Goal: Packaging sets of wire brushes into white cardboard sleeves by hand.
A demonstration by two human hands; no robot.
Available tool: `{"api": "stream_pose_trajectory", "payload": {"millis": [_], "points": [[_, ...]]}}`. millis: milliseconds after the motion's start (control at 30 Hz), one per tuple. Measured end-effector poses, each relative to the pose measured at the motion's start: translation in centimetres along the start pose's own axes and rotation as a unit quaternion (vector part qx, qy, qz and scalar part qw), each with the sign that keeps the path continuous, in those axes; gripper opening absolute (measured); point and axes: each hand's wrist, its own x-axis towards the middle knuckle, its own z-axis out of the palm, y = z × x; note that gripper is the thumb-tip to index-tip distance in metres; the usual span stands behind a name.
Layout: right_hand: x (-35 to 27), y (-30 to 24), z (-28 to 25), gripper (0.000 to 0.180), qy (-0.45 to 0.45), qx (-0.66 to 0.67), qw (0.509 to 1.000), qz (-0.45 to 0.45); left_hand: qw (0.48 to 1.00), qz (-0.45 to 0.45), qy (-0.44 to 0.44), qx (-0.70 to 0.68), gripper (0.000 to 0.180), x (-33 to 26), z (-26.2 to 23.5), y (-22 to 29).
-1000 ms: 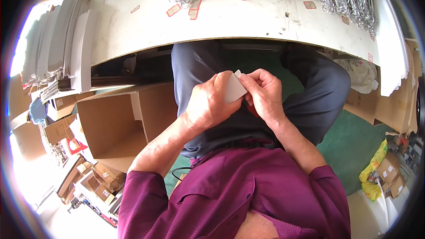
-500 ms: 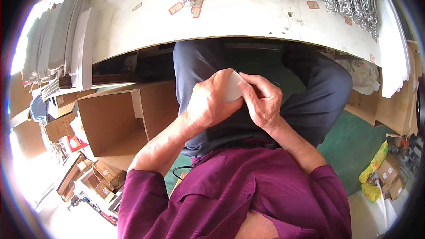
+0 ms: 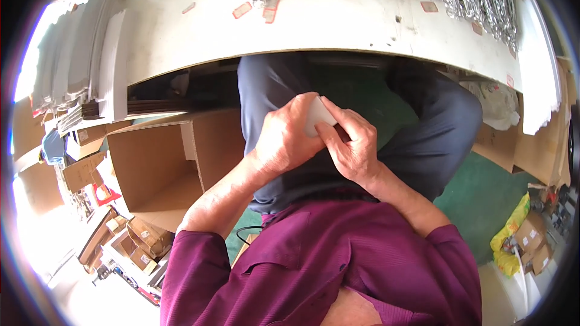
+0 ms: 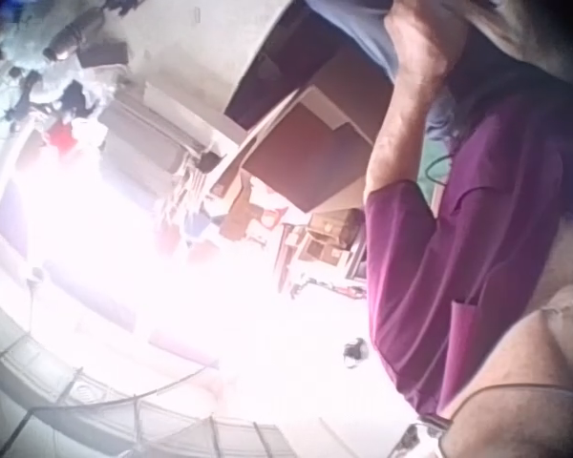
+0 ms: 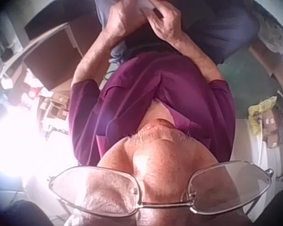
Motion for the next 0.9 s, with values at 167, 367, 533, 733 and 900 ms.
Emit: {"api": "stream_pose_trajectory", "payload": {"millis": [167,367,533,733,900], "points": [[-0.7,1.6,0.4,0.032,0.056,0.107,0.986,0.117,0.999,-0.002,0.009,-0.042,0.056,0.5,0.7,0.7],[3.8,0.7,-2.4,0.034,0.03,0.186,0.964,0.19,0.976,-0.092,-0.124,-0.156,0.04,-1.6,-5.9,-1.3],[8.3,0.6,-3.7,0.025,0.045,-0.134,0.985,-0.1,0.992,-0.096,0.08,-0.016,0.026,-1.2,-13.9,-4.7],[11.2,4.2,-5.1,0.007,0.1,-0.184,0.971,-0.12,0.901,-0.241,0.122,0.34,0.023,3.3,-24.0,-15.0],[11.2,4.0,-4.6,0.003,0.097,-0.228,0.958,-0.144,0.858,-0.238,0.147,0.43,0.02,7.2,-29.4,-22.6]]}}
